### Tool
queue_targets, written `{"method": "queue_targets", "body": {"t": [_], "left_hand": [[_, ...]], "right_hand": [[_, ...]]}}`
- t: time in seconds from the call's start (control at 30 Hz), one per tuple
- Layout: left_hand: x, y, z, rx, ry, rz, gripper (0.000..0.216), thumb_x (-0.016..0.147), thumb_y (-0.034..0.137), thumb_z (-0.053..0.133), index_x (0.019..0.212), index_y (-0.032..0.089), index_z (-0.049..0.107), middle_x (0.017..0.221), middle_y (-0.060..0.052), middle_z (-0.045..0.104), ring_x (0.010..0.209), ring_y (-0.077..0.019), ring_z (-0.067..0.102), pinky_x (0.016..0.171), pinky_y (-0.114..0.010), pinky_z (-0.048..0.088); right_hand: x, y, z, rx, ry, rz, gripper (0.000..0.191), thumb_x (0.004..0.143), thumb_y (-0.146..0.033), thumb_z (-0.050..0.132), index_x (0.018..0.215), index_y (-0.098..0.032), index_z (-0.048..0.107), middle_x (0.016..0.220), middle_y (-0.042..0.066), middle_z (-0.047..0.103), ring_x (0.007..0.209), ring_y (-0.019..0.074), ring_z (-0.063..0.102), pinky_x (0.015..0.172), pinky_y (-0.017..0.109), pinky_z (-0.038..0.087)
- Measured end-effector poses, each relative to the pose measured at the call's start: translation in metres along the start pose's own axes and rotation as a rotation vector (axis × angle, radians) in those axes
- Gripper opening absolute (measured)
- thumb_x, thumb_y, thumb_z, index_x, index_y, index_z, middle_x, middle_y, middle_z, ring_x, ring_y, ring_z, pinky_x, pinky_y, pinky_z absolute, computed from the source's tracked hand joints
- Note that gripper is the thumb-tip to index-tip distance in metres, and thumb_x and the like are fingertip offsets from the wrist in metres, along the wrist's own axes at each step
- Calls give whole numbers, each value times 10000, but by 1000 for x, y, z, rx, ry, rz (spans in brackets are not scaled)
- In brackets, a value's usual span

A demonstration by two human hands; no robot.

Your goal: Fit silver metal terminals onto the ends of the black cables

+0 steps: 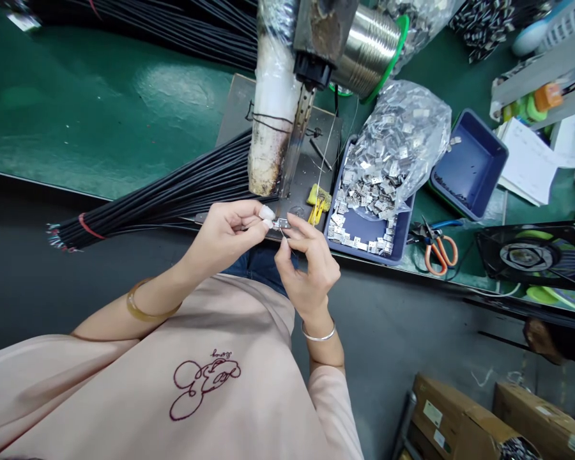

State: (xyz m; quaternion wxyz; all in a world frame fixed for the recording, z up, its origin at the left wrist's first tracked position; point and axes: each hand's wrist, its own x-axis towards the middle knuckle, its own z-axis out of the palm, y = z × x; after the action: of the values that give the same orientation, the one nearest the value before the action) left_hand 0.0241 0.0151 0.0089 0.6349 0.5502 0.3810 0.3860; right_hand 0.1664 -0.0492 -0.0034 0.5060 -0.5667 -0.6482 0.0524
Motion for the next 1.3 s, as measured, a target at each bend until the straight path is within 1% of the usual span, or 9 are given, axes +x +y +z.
{"method": "queue_targets", "body": {"t": [0.23,0.43,0.6,0.73,0.9,1.03,1.13,1.2,1.3], "left_hand": [[-1,-3,1,42,-16,14,134,876,187,533,744,166,541,581,63,315,530,-68,253,504,-232,214],[1,-2,1,28,29,29,125,865,195,556,742,168,553,574,61,321,522,-69,256,496,-233,213],[1,-2,0,32,25,29,121,852,205,579,738,168,568,566,62,311,515,-68,243,487,-230,197],[-1,-4,-1,75,16,32,149,864,189,559,717,163,552,576,62,297,536,-71,239,494,-227,197],[-1,-1,-1,78,16,95,142,864,185,574,725,163,557,582,68,283,527,-66,211,490,-235,180],[0,1,-3,47,-20,40,156,845,188,576,695,160,545,576,66,286,529,-66,216,489,-234,173],[0,1,-3,36,-49,-12,172,813,159,574,654,160,508,573,69,264,536,-64,215,498,-232,177],[-1,1,-2,41,-57,-17,174,805,147,569,645,160,501,574,71,256,540,-63,213,504,-232,176],[-2,1,-2,56,-54,-4,137,799,129,563,668,153,531,570,74,252,541,-61,210,510,-233,175]], "right_hand": [[3,0,1,-73,5,-10,118,869,-122,665,933,-221,661,1063,34,780,984,176,764,802,311,661],[10,-4,3,-123,27,-37,105,868,-132,675,910,-228,668,1067,28,777,997,187,759,807,339,658],[8,-4,3,-88,27,-33,91,865,-142,674,866,-228,643,1114,42,766,918,172,768,786,344,672],[6,0,2,-96,9,-14,104,860,-137,681,883,-228,637,1055,28,774,926,168,767,758,312,669],[9,-4,3,-102,42,-24,159,833,-97,711,900,-234,667,1039,19,777,1011,191,760,829,340,665],[4,-7,3,-97,35,-29,125,846,-122,700,878,-229,644,1130,36,764,948,174,770,816,332,672],[-1,-6,1,-61,4,29,81,882,-149,661,889,-218,618,1127,47,768,912,166,777,779,310,671],[-2,-4,-2,-2,65,87,74,907,-158,637,948,-217,619,1042,31,783,830,158,783,646,263,654],[2,-4,-8,88,364,4,91,928,-211,630,1019,-219,633,734,-54,711,541,110,704,444,217,572]]}}
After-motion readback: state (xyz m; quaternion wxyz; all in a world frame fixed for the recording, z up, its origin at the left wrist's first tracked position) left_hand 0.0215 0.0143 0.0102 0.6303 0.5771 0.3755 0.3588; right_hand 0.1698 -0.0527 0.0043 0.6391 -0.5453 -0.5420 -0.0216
